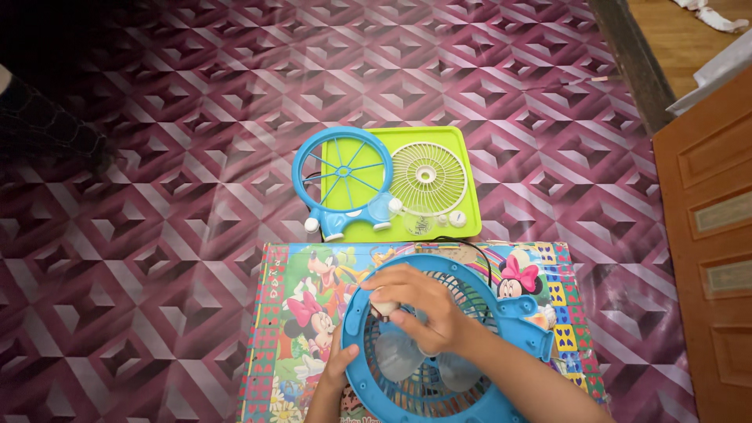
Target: The person removes the front grille of a blue electric fan and uses a screwdriver to loosen the central nut holding the fan blades. The fan remains disassembled with the grille set aside and the blades still attached to the motor.
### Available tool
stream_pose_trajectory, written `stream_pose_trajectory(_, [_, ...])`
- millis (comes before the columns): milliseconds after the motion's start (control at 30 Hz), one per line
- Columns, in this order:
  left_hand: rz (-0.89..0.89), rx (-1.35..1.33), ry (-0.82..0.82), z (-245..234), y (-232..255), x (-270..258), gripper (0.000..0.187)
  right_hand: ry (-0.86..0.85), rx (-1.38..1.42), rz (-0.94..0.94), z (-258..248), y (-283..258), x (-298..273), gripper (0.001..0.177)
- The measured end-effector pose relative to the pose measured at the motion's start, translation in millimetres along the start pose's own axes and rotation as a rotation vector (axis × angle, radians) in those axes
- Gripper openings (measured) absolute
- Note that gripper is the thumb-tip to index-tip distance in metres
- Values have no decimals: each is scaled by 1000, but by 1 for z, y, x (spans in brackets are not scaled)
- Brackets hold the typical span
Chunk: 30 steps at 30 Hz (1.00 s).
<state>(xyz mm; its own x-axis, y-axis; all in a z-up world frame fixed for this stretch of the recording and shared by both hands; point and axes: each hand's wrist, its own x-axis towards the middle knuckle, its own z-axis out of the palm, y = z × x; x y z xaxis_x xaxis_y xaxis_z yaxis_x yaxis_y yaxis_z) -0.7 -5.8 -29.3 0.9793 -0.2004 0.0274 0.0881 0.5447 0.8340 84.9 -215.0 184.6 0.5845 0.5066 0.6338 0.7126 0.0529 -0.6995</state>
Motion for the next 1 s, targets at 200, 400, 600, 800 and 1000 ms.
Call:
stream_pose_trajectory(200, [-31,-41,-28,-1,-1,2,96,26,-90,-16,2,0,1,34])
stream_pose_trajectory(400, [-11,22,0,-2,-1,2,97,-11,21,-20,3,2,1,29])
stream_pose_trajectory(600, [-38,-4,-7,2,3,2,97,50,-105,-10,5,2,0,39])
stream_pose_trajectory(800, [-8,19,17,3,3,2,98,27,15,15,2,2,1,31])
stream_pose_trajectory(1000, [-21,2,-2,1,1,1,97,64,-115,31,0,3,2,37])
